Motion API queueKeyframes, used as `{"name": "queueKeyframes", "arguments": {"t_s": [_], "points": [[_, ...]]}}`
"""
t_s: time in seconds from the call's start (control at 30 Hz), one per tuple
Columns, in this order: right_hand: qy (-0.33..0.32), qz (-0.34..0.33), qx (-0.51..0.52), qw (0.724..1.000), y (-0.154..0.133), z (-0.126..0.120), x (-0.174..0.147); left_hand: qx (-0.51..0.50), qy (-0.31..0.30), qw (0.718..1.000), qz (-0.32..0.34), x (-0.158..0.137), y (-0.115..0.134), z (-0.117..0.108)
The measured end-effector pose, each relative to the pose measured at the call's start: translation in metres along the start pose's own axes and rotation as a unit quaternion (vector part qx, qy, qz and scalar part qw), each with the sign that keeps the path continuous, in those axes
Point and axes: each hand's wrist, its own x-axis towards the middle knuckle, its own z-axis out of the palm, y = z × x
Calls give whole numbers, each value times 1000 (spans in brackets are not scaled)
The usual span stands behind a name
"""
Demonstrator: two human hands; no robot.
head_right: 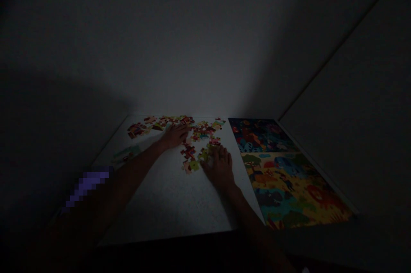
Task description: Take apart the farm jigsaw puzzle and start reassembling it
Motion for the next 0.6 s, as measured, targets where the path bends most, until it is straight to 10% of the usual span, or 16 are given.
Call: {"name": "queueKeyframes", "arguments": {"t_s": [0.13,0.37,0.6], "points": [[-10,82,-12,996,-9,-3,28,30,9,999,-38,-42,-17,-5],[-27,114,30,993,-38,-2,81,71,43,992,-92,-121,31,0],[-126,-109,205,965,-47,-7,95,90,58,990,-92,-174,80,10]]}}
